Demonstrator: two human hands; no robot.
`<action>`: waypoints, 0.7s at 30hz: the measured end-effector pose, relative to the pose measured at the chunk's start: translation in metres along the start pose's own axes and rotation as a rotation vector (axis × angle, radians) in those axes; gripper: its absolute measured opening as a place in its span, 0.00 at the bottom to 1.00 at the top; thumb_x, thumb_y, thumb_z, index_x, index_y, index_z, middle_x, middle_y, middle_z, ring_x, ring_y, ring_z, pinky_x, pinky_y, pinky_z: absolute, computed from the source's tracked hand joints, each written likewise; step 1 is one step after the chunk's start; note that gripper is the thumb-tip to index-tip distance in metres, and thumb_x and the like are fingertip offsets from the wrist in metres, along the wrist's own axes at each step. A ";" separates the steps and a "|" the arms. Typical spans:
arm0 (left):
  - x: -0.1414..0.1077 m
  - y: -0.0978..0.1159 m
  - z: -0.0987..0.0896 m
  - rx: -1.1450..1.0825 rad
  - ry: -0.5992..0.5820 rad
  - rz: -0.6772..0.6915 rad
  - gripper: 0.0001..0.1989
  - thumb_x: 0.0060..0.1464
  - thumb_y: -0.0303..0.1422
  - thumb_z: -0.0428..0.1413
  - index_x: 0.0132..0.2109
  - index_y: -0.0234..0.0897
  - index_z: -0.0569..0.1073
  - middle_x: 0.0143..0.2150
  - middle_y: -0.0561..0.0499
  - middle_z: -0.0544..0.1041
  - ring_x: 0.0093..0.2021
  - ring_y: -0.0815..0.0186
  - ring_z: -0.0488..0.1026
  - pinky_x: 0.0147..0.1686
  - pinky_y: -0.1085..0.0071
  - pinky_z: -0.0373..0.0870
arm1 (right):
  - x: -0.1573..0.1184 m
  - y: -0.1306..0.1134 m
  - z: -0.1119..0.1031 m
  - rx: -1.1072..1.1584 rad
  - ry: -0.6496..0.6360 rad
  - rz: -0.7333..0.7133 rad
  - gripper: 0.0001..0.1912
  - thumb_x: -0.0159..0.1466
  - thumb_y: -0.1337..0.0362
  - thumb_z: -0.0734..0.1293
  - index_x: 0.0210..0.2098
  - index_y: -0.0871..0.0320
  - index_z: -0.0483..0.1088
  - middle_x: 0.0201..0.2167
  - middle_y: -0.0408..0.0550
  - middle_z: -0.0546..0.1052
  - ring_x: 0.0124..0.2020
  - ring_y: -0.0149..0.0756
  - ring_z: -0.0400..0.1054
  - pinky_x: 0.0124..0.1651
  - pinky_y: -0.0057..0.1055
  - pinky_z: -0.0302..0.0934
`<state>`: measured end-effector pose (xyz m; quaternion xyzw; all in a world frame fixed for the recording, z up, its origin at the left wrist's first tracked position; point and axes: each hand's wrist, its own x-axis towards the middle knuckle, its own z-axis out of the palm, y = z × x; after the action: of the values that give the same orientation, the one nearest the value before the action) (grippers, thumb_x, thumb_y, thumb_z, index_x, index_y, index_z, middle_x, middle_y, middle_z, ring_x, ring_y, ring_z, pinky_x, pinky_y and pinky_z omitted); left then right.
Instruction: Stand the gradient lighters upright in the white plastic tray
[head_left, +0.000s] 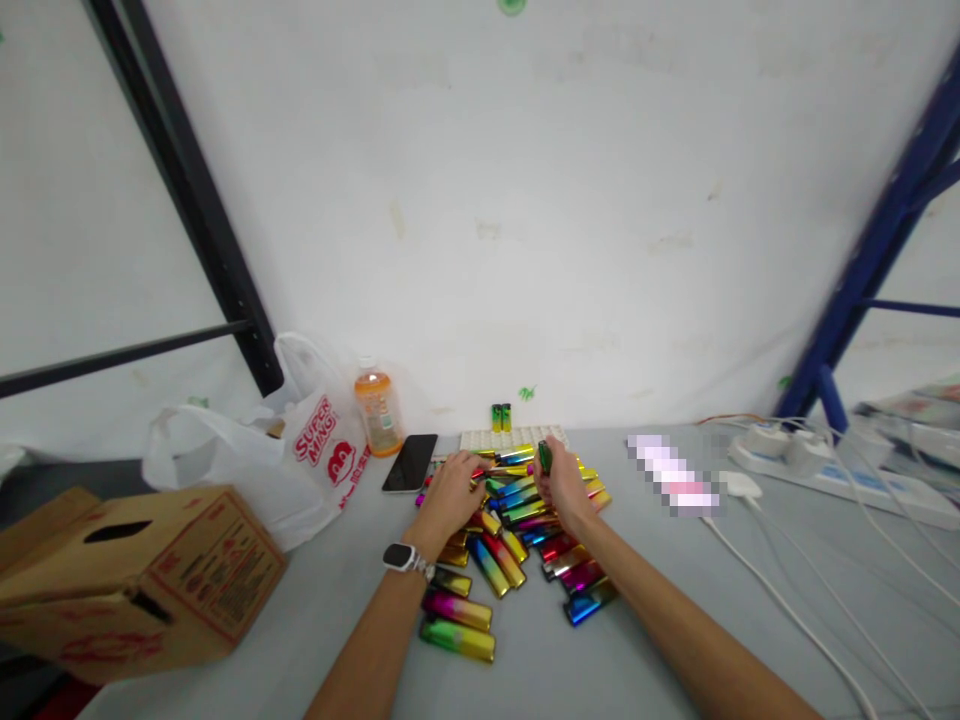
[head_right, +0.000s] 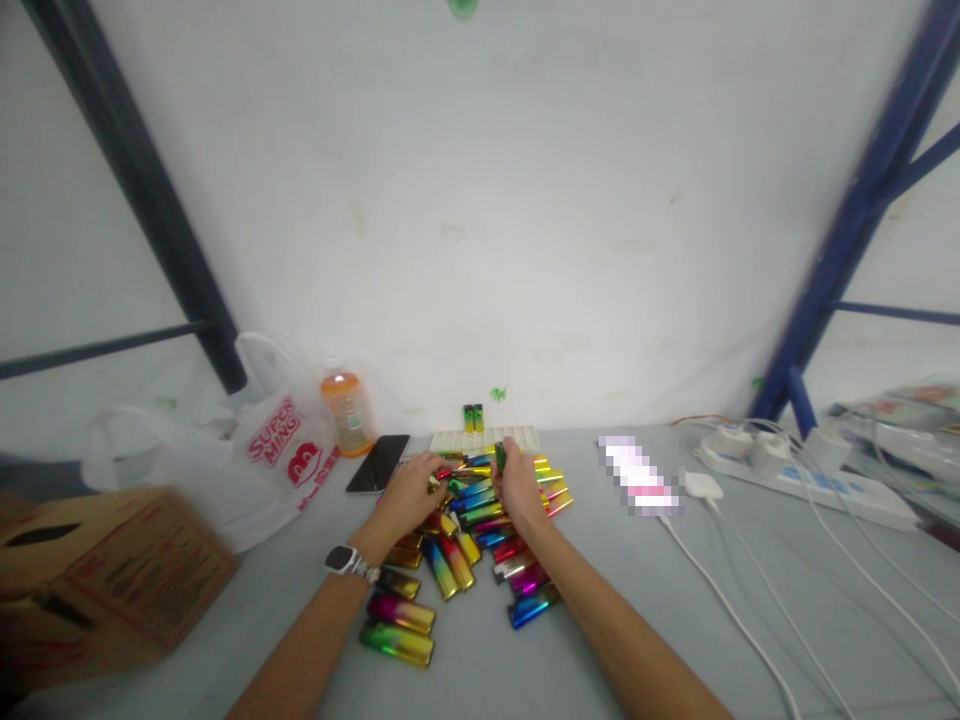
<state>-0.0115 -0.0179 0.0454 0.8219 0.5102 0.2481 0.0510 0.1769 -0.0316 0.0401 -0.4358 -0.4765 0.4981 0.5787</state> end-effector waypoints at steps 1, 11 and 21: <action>0.000 0.001 -0.001 0.011 -0.011 -0.007 0.14 0.56 0.25 0.54 0.49 0.40 0.76 0.50 0.45 0.76 0.54 0.55 0.70 0.55 0.56 0.65 | -0.001 -0.001 0.001 0.017 0.015 0.016 0.31 0.64 0.34 0.53 0.22 0.54 0.58 0.12 0.35 0.52 0.12 0.26 0.43 0.16 0.26 0.38; 0.008 0.008 0.010 0.106 -0.055 0.027 0.13 0.61 0.28 0.52 0.50 0.40 0.74 0.52 0.47 0.77 0.55 0.55 0.68 0.55 0.56 0.62 | 0.013 -0.013 -0.001 -0.291 -0.007 -0.407 0.19 0.59 0.46 0.68 0.32 0.58 0.73 0.34 0.48 0.75 0.36 0.37 0.68 0.37 0.31 0.62; 0.010 0.002 0.014 0.076 -0.050 0.007 0.10 0.57 0.27 0.54 0.45 0.38 0.76 0.48 0.46 0.75 0.53 0.56 0.70 0.55 0.58 0.63 | 0.088 -0.021 0.008 -0.601 -0.069 -0.580 0.11 0.59 0.60 0.67 0.40 0.57 0.69 0.33 0.45 0.77 0.26 0.32 0.68 0.34 0.30 0.61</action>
<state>-0.0003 -0.0073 0.0378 0.8310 0.5150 0.2081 0.0315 0.1771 0.0536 0.0722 -0.4159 -0.7228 0.1679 0.5257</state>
